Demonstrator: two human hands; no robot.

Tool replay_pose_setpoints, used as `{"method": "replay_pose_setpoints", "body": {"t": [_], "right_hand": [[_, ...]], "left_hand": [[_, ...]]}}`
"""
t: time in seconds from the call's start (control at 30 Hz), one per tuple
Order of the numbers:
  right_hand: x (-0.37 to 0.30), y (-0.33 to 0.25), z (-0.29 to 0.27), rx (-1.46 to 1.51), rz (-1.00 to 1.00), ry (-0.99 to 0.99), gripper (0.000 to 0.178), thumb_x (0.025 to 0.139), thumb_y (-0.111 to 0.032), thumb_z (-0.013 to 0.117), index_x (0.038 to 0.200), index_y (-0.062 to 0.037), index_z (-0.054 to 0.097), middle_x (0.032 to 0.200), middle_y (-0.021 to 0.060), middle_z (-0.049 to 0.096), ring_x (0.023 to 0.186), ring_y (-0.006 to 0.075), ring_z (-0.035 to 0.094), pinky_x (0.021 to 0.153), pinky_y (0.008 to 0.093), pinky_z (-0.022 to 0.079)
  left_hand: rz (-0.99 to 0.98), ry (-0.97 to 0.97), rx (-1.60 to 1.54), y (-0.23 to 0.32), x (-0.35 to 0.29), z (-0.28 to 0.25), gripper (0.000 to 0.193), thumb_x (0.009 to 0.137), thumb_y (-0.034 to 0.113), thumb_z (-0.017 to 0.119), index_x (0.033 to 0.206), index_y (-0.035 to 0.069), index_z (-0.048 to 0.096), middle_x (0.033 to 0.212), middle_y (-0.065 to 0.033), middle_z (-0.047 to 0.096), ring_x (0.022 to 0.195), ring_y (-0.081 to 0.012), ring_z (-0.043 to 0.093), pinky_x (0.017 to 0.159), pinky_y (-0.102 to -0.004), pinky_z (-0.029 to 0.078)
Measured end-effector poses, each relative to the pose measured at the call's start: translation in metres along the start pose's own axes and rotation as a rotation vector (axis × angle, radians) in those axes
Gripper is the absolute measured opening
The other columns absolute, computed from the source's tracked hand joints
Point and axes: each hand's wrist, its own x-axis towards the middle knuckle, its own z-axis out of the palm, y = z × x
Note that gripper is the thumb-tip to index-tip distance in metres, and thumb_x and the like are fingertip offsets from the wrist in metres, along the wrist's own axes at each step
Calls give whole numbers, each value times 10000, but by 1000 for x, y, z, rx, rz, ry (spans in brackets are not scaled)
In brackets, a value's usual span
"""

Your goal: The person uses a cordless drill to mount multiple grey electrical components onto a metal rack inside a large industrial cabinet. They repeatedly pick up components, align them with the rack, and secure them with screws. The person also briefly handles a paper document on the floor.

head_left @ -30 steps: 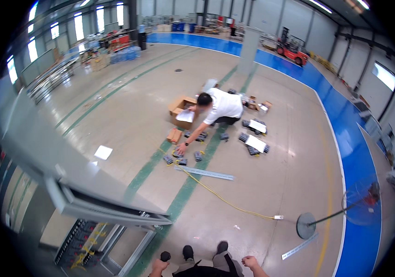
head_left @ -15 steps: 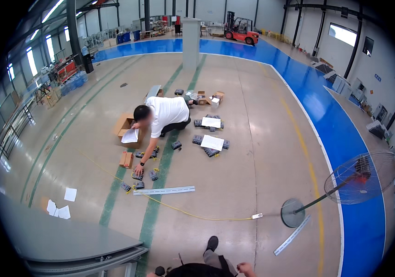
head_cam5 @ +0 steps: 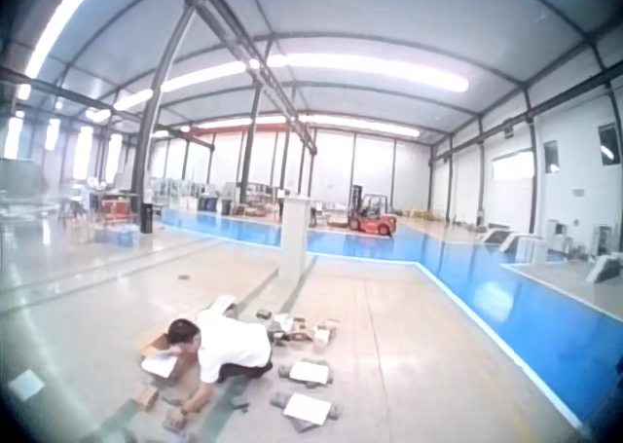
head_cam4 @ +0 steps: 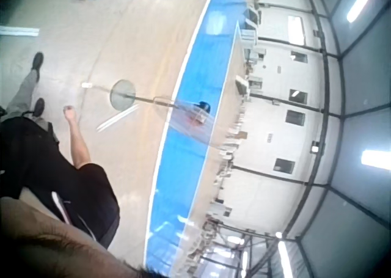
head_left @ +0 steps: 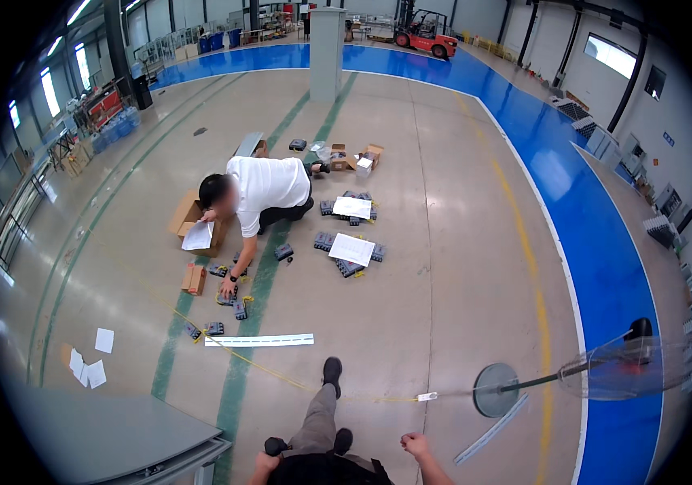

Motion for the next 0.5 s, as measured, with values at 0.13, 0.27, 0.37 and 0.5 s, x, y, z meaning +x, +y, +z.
{"method": "replay_pose_setpoints", "body": {"t": [0.13, 0.27, 0.37, 0.5], "right_hand": [[50, -46, -13, -94, -43, -68, 241, 886, -193, 588, 982, -10, 710, 860, 84, 710, 746, 156, 665, 655, 296, 543], [104, -93, -50, -162, -78, -30, 263, 893, -212, 592, 986, 5, 708, 863, 92, 709, 752, 160, 666, 656, 297, 541], [112, -137, -93, -86, 2, 7, 264, 898, -205, 593, 991, 16, 703, 867, 101, 707, 757, 164, 666, 653, 302, 539], [162, -186, -138, -180, 25, 37, 243, 902, -174, 585, 995, 21, 696, 869, 105, 704, 757, 171, 664, 655, 313, 539]], "left_hand": [[-33, -98, 73, 41, 44, 13, 623, 585, 477, 806, 900, -53, 715, 947, -253, 697, 962, -341, 691, 803, -423, 544], [-75, -154, 102, 102, 86, 19, 699, 584, 520, 798, 974, -52, 704, 1023, -258, 685, 1028, -362, 664, 849, -431, 530], [-76, -179, 137, 168, 108, 20, 683, 606, 496, 788, 1024, -37, 695, 1054, -254, 679, 1069, -368, 645, 876, -422, 526], [-3, -284, 109, 285, 153, -3, 488, 643, 428, 791, 875, 3, 736, 896, -220, 711, 885, -333, 704, 795, -422, 547]]}}
